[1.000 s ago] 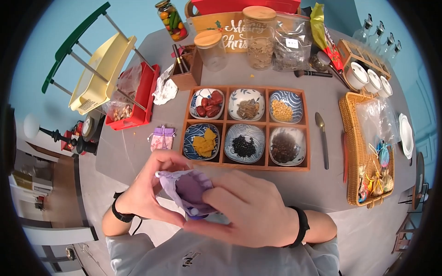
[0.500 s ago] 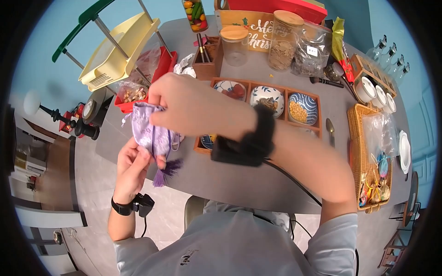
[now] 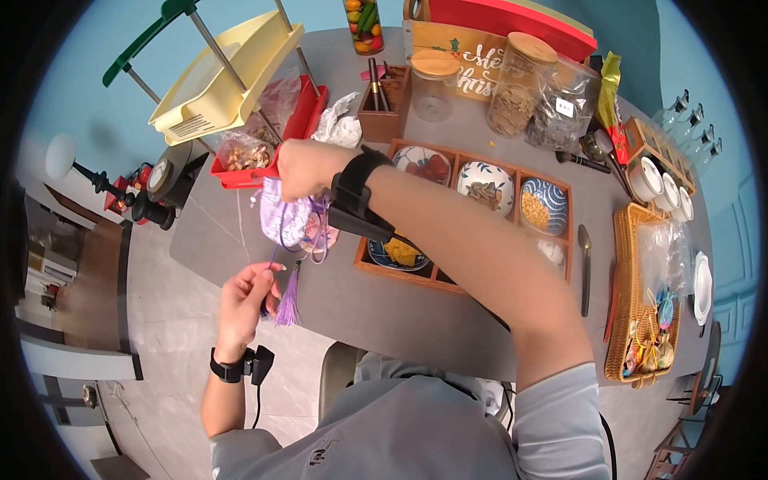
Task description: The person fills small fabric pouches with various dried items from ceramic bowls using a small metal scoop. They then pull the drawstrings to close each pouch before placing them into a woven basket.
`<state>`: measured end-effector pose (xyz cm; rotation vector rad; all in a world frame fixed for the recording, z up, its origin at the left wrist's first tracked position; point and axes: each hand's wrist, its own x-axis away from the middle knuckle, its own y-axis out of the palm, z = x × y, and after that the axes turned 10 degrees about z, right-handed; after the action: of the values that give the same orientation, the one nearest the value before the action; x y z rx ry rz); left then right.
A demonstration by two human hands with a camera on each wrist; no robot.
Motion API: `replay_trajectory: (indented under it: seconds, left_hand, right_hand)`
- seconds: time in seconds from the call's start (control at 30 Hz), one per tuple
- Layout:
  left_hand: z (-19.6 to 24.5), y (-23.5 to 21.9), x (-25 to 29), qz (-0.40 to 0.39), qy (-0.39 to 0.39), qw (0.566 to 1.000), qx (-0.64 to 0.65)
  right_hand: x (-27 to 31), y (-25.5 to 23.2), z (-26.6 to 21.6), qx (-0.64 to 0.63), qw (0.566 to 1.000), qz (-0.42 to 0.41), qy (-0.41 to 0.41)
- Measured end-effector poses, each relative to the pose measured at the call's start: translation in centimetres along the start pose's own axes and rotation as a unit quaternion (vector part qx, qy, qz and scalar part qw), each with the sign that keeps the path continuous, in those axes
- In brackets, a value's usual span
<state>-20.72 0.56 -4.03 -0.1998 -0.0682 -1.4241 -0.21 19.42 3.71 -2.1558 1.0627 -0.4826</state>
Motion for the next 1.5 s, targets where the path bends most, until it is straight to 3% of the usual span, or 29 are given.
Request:
replay_trajectory:
  seconds: [0.27,0.3,0.33,0.5,0.6,0.7,0.8,0.83,0.9,0.93,1.03,1.1,1.2,1.33,1.37,1.4,1.47,1.5]
  left_hand:
    - [-1.4,0.2,1.2,0.024,-0.004,0.997,-0.067]
    - [-1.4,0.3,1.2,0.021,0.0,0.997,-0.071]
    - [-1.5,0.4,1.2,0.022,0.001,0.997,-0.077]
    - [-1.3,0.6,1.8,0.028,0.013,0.991,-0.128]
    - [-1.2,0.7,2.5,0.053,0.056,0.971,-0.225]
    - [2.0,0.6,3.6,0.065,0.174,0.865,-0.466]
    - [3.6,1.4,2.1,0.104,0.37,0.818,-0.429]
    - [4.4,2.0,1.7,0.06,0.312,0.838,-0.445]
    - [4.5,3.7,-1.5,0.004,0.426,0.775,-0.466]
    - [4.2,4.8,-3.0,-0.027,0.484,0.739,-0.467]
    - [3.0,6.3,-7.4,-0.139,0.47,0.715,-0.499]
    - [2.2,6.8,-9.3,-0.198,0.415,0.712,-0.53]
    - [1.7,7.2,-10.4,-0.268,0.347,0.708,-0.554]
    - [0.7,7.4,-10.8,-0.273,0.31,0.719,-0.559]
    - [0.7,7.4,-10.9,-0.277,0.305,0.715,-0.565]
    - [0.7,7.3,-10.9,-0.28,0.299,0.71,-0.572]
    - [0.8,7.6,-11.2,-0.283,0.285,0.704,-0.585]
    - [0.9,7.7,-11.2,-0.282,0.276,0.703,-0.591]
  right_hand:
    - [-2.8,4.6,3.4,0.159,0.986,-0.05,-0.004]
    - [-3.0,4.5,3.0,0.182,0.979,-0.074,0.054]
    - [-3.1,4.6,3.2,0.185,0.978,-0.074,0.057]
    - [-2.2,4.9,3.9,0.231,0.972,-0.008,0.039]
    - [-1.4,5.0,3.2,0.243,0.968,0.001,0.06]
    - [-1.3,4.7,3.2,0.239,0.97,-0.006,0.042]
    - [-0.2,2.5,2.4,0.199,0.979,0.042,0.01]
    - [0.5,1.6,2.1,0.18,0.981,0.068,-0.001]
    - [2.1,-0.4,1.5,0.189,0.975,0.116,-0.027]
    - [3.2,-1.7,1.4,0.198,0.969,0.143,-0.034]
    - [9.4,-5.0,1.5,0.196,0.954,0.204,-0.095]
    - [15.5,-6.8,1.0,0.224,0.935,0.252,-0.113]
    - [24.3,-7.8,1.5,0.214,0.928,0.3,-0.054]
    - [34.9,-8.2,3.1,0.223,0.923,0.297,0.103]
    - [37.1,-8.5,3.6,0.209,0.92,0.282,0.173]
    - [39.3,-9.0,3.9,0.222,0.905,0.303,0.198]
    - [43.3,-9.9,5.5,0.194,0.849,0.362,0.332]
    - [45.8,-10.6,7.1,0.252,0.821,0.386,0.338]
